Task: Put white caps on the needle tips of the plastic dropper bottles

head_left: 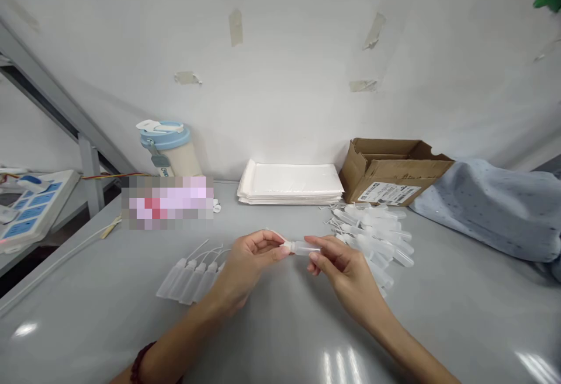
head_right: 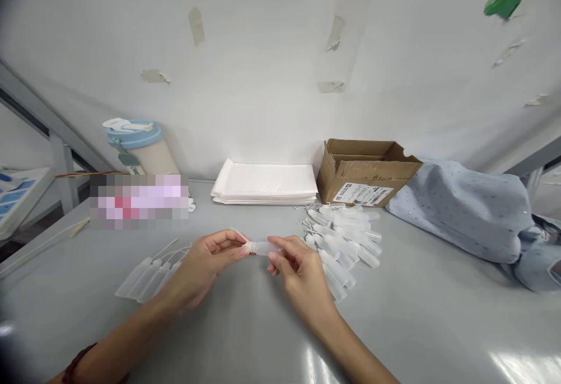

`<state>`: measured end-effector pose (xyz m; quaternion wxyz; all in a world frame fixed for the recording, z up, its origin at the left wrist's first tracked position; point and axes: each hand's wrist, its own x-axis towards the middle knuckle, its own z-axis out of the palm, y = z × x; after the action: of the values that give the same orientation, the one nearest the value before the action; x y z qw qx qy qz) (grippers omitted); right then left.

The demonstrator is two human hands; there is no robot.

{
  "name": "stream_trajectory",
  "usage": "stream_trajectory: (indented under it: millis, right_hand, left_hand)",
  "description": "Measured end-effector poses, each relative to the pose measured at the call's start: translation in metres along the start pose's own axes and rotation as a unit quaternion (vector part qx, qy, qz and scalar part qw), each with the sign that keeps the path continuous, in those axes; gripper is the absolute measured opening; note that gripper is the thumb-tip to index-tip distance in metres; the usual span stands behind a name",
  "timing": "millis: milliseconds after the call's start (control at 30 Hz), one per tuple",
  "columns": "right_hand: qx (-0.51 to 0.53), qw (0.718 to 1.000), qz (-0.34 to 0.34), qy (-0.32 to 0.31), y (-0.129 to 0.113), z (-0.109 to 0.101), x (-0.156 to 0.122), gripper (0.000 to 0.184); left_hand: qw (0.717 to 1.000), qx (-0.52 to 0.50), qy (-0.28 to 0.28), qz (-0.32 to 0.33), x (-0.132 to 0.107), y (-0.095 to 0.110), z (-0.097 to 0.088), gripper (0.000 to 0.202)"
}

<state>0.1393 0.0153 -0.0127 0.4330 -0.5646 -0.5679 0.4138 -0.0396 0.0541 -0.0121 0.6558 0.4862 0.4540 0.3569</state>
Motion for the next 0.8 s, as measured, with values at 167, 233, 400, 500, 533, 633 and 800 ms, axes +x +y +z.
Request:
stream_trajectory:
  millis: [167, 233, 400, 500, 533, 633, 800]
  right_hand:
    - [-0.05, 0.998, -0.035, -0.018, 0.0009, 0.0024, -0.0036, 0.029]
    - [-0.032, 0.999, -0.02, -0.035, -0.0012, 0.0019, -0.0041, 0.032]
    - [0.007, 0.998, 0.018, -0.053, -0.0049, -0.002, -0.0038, 0.035]
    - [-0.002, 0.999, -0.018, -0.041, -0.0033, -0.0025, -0.0037, 0.029]
    - [-0.013, 0.999, -0.038, -0.035, -0.0024, -0.0022, -0.0038, 0.028]
    - [-0.042, 0.994, -0.103, -0.013, 0.0003, -0.0009, -0.0048, 0.024]
    - [-0.048, 0.995, -0.088, -0.004, 0.0017, 0.0012, -0.0065, 0.025]
  left_hand:
    - [0.999, -0.004, 0.028, 0.04, 0.0005, -0.0027, 0.0015, 0.018]
    - [0.999, 0.0, 0.028, 0.035, 0.0003, -0.0031, 0.0007, 0.02]
    - [0.999, 0.023, 0.004, 0.024, -0.0018, 0.0009, -0.0008, 0.019]
    - [0.999, 0.008, -0.002, 0.032, -0.0021, 0.0034, -0.0018, 0.019]
    - [1.0, 0.002, -0.004, 0.025, -0.0019, 0.0037, -0.0022, 0.019]
    - [1.0, -0.013, -0.011, -0.012, -0.0008, 0.0031, -0.0037, 0.025]
    - [1.0, -0.017, 0.002, -0.005, 0.0004, 0.0011, -0.0045, 0.039]
